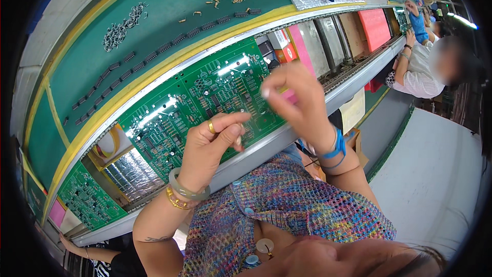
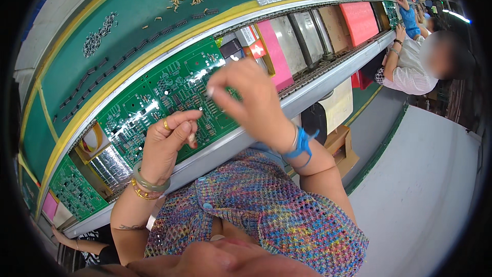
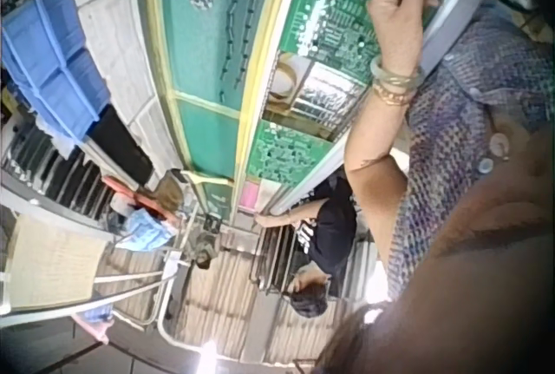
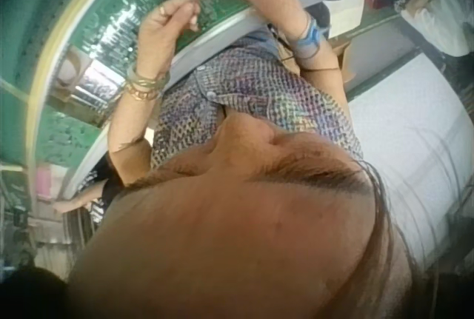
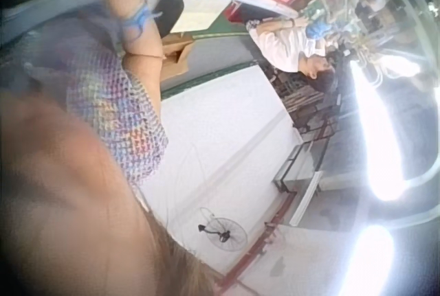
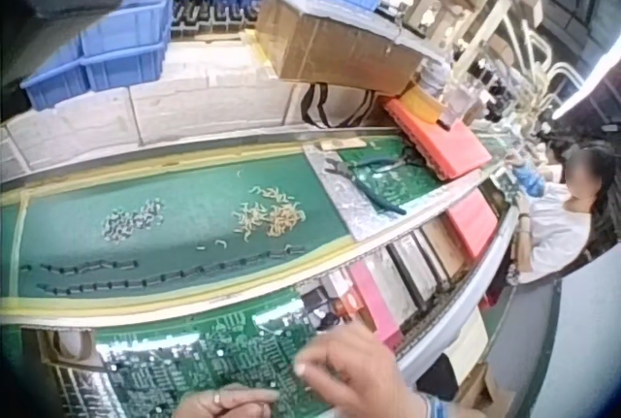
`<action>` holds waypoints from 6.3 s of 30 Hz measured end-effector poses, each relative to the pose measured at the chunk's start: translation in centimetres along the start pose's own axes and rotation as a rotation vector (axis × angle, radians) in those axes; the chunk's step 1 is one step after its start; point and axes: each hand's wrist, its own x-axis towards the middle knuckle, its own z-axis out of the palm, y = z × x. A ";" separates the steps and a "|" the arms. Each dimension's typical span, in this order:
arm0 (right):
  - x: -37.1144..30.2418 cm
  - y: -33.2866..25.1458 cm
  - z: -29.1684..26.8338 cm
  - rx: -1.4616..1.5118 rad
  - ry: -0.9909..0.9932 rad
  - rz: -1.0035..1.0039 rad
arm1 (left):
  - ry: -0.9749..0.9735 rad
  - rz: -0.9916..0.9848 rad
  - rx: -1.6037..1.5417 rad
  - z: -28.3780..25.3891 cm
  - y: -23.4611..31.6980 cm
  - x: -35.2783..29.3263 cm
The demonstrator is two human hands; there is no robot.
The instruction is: Assembling electronic components onto a printed circuit board on an assembly line.
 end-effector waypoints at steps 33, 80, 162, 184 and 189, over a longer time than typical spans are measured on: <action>2.5 3.8 2.3 -0.118 0.115 0.451 | -0.079 -0.120 -0.118 -0.1 0.2 0.0; -4.6 -1.7 0.6 -0.178 0.011 -0.271 | -0.140 -0.231 -0.024 -0.5 0.0 -0.3; -5.5 -2.1 0.7 -0.282 0.024 -0.309 | -0.136 -0.220 -0.127 -0.2 -0.8 -0.6; -4.3 2.4 0.6 -0.129 0.096 0.423 | -0.162 -0.327 -0.139 0.4 0.2 0.0; -4.2 2.4 0.8 -0.195 0.062 0.374 | -0.169 -0.311 -0.174 0.1 -0.1 -0.1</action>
